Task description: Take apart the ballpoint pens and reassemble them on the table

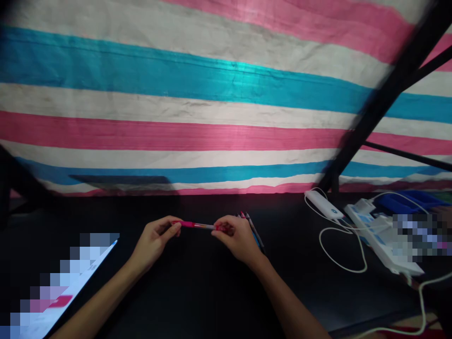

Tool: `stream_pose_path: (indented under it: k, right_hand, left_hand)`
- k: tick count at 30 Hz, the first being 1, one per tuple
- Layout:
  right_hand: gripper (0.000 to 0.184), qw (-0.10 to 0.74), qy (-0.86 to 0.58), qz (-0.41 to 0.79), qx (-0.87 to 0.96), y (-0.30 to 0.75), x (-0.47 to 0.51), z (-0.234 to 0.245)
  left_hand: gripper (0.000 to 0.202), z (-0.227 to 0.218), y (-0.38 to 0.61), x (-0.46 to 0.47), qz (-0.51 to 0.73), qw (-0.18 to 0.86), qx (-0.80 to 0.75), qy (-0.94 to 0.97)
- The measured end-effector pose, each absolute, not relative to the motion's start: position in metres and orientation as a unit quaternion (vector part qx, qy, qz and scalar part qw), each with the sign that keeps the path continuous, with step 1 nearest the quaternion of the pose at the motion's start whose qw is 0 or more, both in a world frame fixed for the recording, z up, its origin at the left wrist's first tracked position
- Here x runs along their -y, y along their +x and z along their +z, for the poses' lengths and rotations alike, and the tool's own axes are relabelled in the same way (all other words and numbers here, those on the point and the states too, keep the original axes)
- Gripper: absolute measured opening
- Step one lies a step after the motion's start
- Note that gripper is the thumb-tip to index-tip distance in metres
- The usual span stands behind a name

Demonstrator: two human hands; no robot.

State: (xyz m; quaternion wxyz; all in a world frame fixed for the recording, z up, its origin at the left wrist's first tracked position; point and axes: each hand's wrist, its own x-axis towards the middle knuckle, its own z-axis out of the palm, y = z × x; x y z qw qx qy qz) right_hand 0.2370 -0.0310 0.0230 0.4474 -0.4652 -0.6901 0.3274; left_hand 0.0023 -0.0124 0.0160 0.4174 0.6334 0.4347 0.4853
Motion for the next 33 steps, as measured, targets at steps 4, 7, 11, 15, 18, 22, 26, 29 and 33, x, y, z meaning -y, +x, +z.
stream_pose_path:
  k: [4,7,11,15,18,22,26,29,33]
  right_hand:
    - [0.021,0.409,-0.486,0.312,0.707,0.237,0.032,0.023]
    - [0.030,0.394,-0.484,0.355,0.696,0.236,0.032,0.019]
    - [0.036,0.369,-0.454,0.535,0.610,0.236,0.031,0.014]
    - [0.041,0.320,-0.402,0.718,0.470,0.243,0.027,0.015]
    - [0.041,0.279,-0.387,0.766,0.431,0.250,0.024,0.017]
    - [0.034,0.391,-0.441,0.583,0.559,0.251,0.025,0.022]
    - [0.025,0.477,-0.470,0.418,0.614,0.245,0.028,0.025]
    - [0.025,0.500,-0.460,0.407,0.611,0.241,0.028,0.023]
    - [0.026,0.513,-0.459,0.405,0.602,0.239,0.028,0.021]
  left_hand:
    - [0.017,0.015,0.002,0.012,0.482,0.414,-0.437,0.636]
    - [0.016,0.013,0.001,0.011,0.478,0.408,-0.438,0.643]
    - [0.015,0.011,0.001,0.013,0.480,0.352,-0.442,0.672]
    - [0.014,0.016,0.005,0.021,0.482,0.243,-0.425,0.726]
    - [0.014,0.021,0.007,0.025,0.486,0.191,-0.401,0.753]
    - [0.016,0.024,0.006,0.022,0.446,0.220,-0.406,0.766]
    - [0.030,0.028,0.005,0.019,0.361,0.327,-0.415,0.768]
    - [0.038,0.029,0.008,0.020,0.307,0.399,-0.398,0.767]
    - [0.030,0.022,0.010,0.022,0.321,0.413,-0.409,0.748]
